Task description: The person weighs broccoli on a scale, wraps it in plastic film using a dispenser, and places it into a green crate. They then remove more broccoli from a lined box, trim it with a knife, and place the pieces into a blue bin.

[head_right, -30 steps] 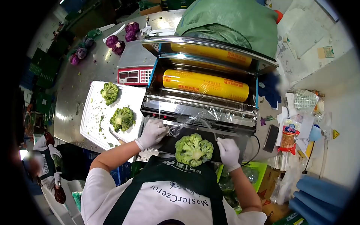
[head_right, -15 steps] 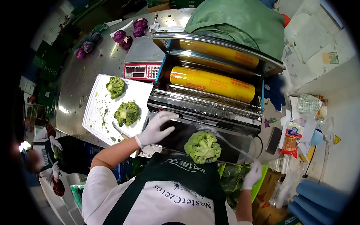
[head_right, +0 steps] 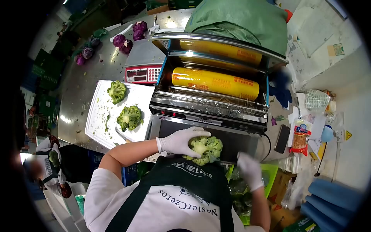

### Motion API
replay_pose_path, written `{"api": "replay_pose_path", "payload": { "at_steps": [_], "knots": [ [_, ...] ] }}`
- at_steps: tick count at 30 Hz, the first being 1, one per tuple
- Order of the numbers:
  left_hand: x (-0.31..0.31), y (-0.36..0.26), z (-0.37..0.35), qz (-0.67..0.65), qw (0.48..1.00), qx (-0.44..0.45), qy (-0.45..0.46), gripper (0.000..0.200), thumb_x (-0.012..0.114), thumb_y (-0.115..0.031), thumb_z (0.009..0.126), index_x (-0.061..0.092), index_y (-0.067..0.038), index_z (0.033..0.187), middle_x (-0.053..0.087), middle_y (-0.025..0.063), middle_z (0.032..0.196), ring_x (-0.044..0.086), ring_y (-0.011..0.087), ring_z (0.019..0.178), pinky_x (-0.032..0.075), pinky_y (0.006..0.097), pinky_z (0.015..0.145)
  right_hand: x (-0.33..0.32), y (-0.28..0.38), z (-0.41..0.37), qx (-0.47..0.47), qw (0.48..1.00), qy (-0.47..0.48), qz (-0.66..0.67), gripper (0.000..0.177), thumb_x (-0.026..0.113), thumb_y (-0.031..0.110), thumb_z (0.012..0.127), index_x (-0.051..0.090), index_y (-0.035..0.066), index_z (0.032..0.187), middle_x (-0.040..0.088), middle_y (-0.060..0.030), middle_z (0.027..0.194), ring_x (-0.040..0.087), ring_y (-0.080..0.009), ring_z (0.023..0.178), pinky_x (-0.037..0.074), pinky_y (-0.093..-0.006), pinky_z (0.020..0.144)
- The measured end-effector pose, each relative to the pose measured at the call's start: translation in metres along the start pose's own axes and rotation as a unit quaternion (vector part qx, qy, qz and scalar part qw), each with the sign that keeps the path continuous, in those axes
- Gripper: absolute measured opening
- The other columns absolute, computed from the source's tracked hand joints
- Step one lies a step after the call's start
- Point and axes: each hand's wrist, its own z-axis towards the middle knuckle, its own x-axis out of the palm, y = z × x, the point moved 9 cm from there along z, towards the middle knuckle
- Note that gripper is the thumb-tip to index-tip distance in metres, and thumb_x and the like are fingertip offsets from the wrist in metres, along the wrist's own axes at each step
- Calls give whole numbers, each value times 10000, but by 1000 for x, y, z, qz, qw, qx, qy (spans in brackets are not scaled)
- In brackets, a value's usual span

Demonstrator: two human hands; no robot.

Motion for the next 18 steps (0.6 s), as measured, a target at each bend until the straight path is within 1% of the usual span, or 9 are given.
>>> {"api": "replay_pose_path", "payload": {
  "at_steps": [2,5,8,9,12,13,15,17,18],
  "knots": [
    [-2,1,-4,-107,994,-5,23,861,832,-352,722,431,-124,1449,502,183,1394,493,311,1289,377,395,1104,-59,80,69,-114,982,-151,-26,206,605,76,929,688,-10,1097,708,-120,1040,661,-211,959,502,-311,868],
    [-28,-26,-17,-117,992,34,20,870,844,-352,715,433,-107,1441,497,171,1413,489,288,1299,366,395,1117,-111,172,154,-357,882,-301,-66,296,632,20,884,641,43,1178,653,-118,1182,608,-275,1096,473,-355,949],
    [-83,-60,-25,-63,994,72,-45,945,854,-443,681,429,-62,1434,482,166,1425,472,294,1315,346,400,1135,-121,193,249,-326,837,-353,-264,469,621,297,919,554,100,1338,536,-155,1384,464,-338,1308,345,-425,1100],
    [-103,-66,-26,-37,993,88,-75,979,852,-482,664,428,-49,1433,476,168,1428,470,299,1314,339,405,1140,-115,175,277,-314,804,-382,-330,495,630,388,898,584,91,1292,594,-172,1288,529,-345,1213,386,-440,1041],
    [-171,-90,-28,-40,978,77,-188,1020,842,-523,638,426,-34,1431,485,169,1411,475,298,1303,329,421,1145,-102,171,279,-297,852,-285,-322,417,674,441,845,652,57,1006,645,-142,887,602,-348,852,448,-461,809],
    [-190,-96,-29,-72,968,75,-226,1011,837,-513,644,425,-33,1433,492,167,1402,477,293,1299,330,422,1144,-91,163,271,-243,898,-169,-326,401,680,435,840,648,55,963,626,-141,843,599,-345,824,459,-452,764],
    [-222,-94,-18,-67,958,96,-262,894,824,-415,715,429,-47,1427,507,161,1389,520,259,1247,402,387,1090,-60,136,228,-295,897,-143,-298,392,691,423,828,658,68,992,621,-133,845,596,-331,820,464,-449,728],
    [-246,-85,10,-85,943,105,-303,862,812,-422,731,446,-44,1415,530,172,1354,547,248,1206,432,356,1048,-19,92,200,-259,920,31,-294,374,702,367,822,672,60,1032,664,-131,994,615,-327,962,490,-428,830],
    [-252,-78,28,-83,943,95,-308,857,810,-437,734,455,-42,1407,540,180,1342,551,253,1201,438,354,1040,-21,79,186,-265,933,-23,-243,361,711,309,822,681,50,1071,670,-144,1126,608,-329,1063,486,-417,916]
  ]
}}
